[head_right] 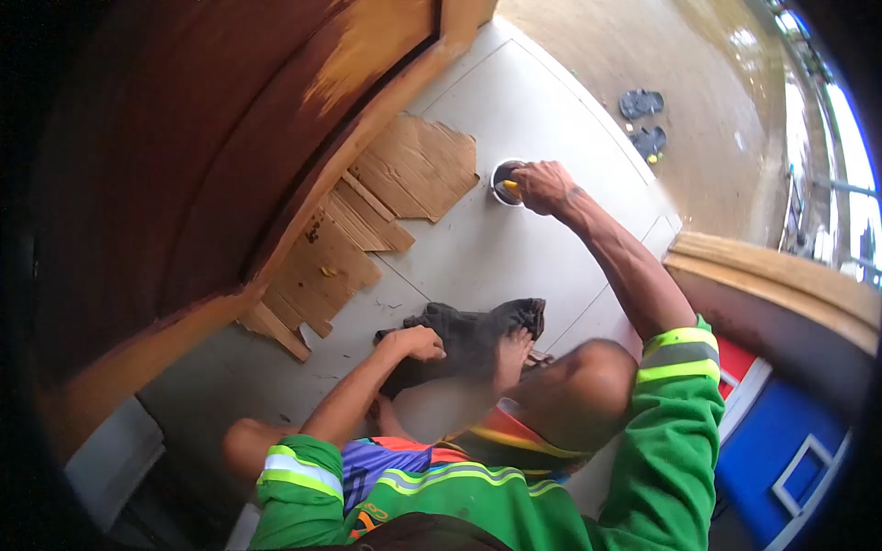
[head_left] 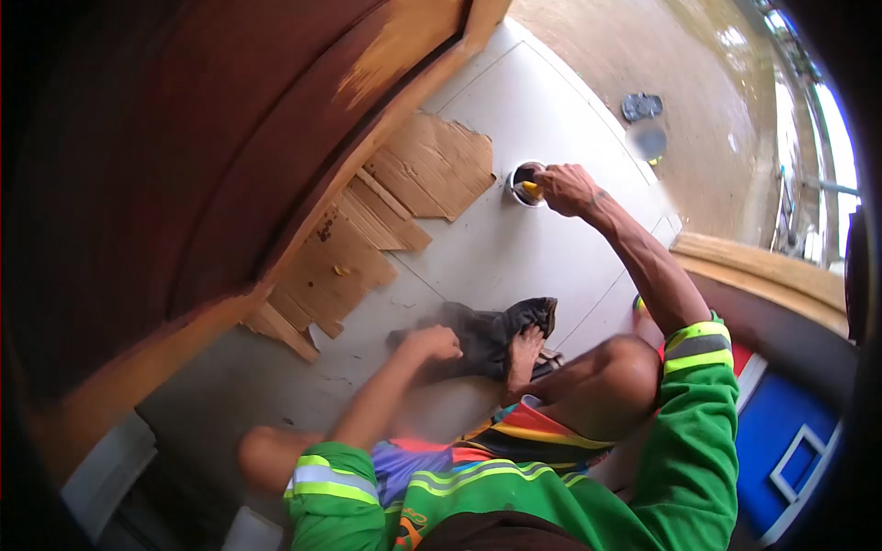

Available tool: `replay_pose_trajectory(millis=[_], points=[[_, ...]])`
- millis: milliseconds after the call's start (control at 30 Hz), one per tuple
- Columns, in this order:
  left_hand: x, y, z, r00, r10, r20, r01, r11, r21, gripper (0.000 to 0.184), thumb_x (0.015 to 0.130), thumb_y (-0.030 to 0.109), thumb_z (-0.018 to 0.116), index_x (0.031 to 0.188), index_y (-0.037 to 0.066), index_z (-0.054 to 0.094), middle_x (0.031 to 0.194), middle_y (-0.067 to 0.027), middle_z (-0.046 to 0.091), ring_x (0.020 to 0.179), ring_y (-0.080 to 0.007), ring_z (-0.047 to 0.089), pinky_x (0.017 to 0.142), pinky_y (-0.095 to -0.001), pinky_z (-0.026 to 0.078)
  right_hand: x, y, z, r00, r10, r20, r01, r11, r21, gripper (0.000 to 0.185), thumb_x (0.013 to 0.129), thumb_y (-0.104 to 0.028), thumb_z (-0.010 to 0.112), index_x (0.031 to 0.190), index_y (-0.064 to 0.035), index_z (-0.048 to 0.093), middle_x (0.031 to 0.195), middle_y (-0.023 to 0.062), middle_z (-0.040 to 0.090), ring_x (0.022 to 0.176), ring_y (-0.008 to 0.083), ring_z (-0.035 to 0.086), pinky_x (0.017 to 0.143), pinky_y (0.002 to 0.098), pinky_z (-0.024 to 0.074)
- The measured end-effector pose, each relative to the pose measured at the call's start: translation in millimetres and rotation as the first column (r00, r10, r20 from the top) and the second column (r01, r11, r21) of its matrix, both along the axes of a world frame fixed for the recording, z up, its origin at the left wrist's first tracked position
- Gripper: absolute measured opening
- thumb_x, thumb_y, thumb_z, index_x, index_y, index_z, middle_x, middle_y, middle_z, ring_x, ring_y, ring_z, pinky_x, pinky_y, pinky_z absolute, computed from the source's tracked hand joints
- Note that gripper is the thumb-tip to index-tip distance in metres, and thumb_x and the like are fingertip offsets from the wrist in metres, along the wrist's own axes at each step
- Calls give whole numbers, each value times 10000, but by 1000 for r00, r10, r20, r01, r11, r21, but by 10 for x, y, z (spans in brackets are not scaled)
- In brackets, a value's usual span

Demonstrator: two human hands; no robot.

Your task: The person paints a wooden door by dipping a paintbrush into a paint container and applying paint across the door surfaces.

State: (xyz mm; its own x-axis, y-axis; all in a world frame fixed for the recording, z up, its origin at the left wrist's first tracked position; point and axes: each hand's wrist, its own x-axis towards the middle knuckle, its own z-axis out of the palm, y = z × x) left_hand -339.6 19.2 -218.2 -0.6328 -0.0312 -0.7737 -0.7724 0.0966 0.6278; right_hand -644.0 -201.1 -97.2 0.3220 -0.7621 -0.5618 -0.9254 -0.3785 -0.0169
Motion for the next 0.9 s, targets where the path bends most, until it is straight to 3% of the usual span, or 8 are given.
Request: replay_pose_trajectory(millis=[100, 200, 400, 533, 633, 767, 800, 900], points=[[373, -459, 89, 992, -108, -72, 102, 991, -81, 421, 866, 406, 621, 1133, 96, 721, 1139, -171, 700, 1081, -352, 651, 958, -430, 499, 269, 43, 23, 997, -58, -41, 60, 997, 57, 211, 899, -104, 509, 912, -44, 711, 762, 193, 689, 681, 324, 697, 593, 432, 550], [843, -1182, 937, 958, -198, 206, 241, 948, -210, 513, 909, 438, 611, 1306, 113, 616, 1238, -183, 657, 1155, -385, 607, 993, -436, 478, 461, 190, 43, 991, -134, -18, 135, 989, 63, 227, 902, -81, 481, 904, -34, 702, 763, 193, 686, 670, 334, 692, 593, 441, 549], [1404, -1578, 1628, 995, 50, 81, -33, 981, -193, 538, 968, 385, 587, 1387, 53, 523, 1298, -181, 626, 1204, -295, 596, 1042, -386, 448, 913, 591, 8, 957, -290, -4, 290, 956, 50, 336, 945, -358, 572, 951, -64, 736, 851, 160, 726, 777, 296, 720, 667, 430, 566], [1420, -1527, 1452, 962, 225, -152, -246, 960, -132, 504, 1002, 333, 565, 1410, 43, 501, 1335, -138, 600, 1228, -211, 559, 1044, -353, 434, 1159, 915, -24, 925, -379, 23, 378, 926, 18, 289, 907, -346, 609, 978, -101, 746, 889, 131, 737, 807, 278, 724, 682, 419, 569], [1496, -1351, 1046, 907, 350, -235, -391, 907, -158, 536, 982, 367, 578, 1399, 37, 512, 1345, -192, 594, 1246, -303, 570, 1051, -384, 441, 1369, 1139, -52, 896, -442, 49, 444, 896, -29, 242, 889, -297, 611, 984, -127, 754, 894, 123, 740, 812, 273, 726, 686, 411, 571], [1731, -740, 1118, 858, 473, -200, -510, 827, -237, 527, 989, 348, 568, 1388, 8, 514, 1346, -213, 589, 1261, -307, 560, 1049, -383, 437, 1431, 1439, -5, 897, -437, 63, 441, 894, -83, 187, 886, -228, 598, 903, -132, 758, 900, 116, 743, 825, 275, 728, 698, 399, 572], [1906, -535, 1099, 829, 534, -166, -559, 796, -231, 524, 991, 343, 567, 1382, -2, 518, 1342, -217, 590, 1265, -304, 557, 1048, -380, 436, 1401, 1544, 3, 890, -429, 156, 449, 884, -130, 123, 845, -163, 619, 836, -91, 718, 800, 174, 702, 735, 329, 707, 653, 441, 556], [2609, -68, 782, 722, 662, -202, -691, 702, -170, 461, 1006, 285, 552, 1364, -5, 539, 1316, -181, 612, 1223, -267, 579, 1027, -370, 448, 1475, 1687, -18, 860, -488, 151, 510, 830, -224, 130, 845, -125, 604, 909, -79, 708, 868, 169, 696, 757, 333, 705, 664, 441, 557]])
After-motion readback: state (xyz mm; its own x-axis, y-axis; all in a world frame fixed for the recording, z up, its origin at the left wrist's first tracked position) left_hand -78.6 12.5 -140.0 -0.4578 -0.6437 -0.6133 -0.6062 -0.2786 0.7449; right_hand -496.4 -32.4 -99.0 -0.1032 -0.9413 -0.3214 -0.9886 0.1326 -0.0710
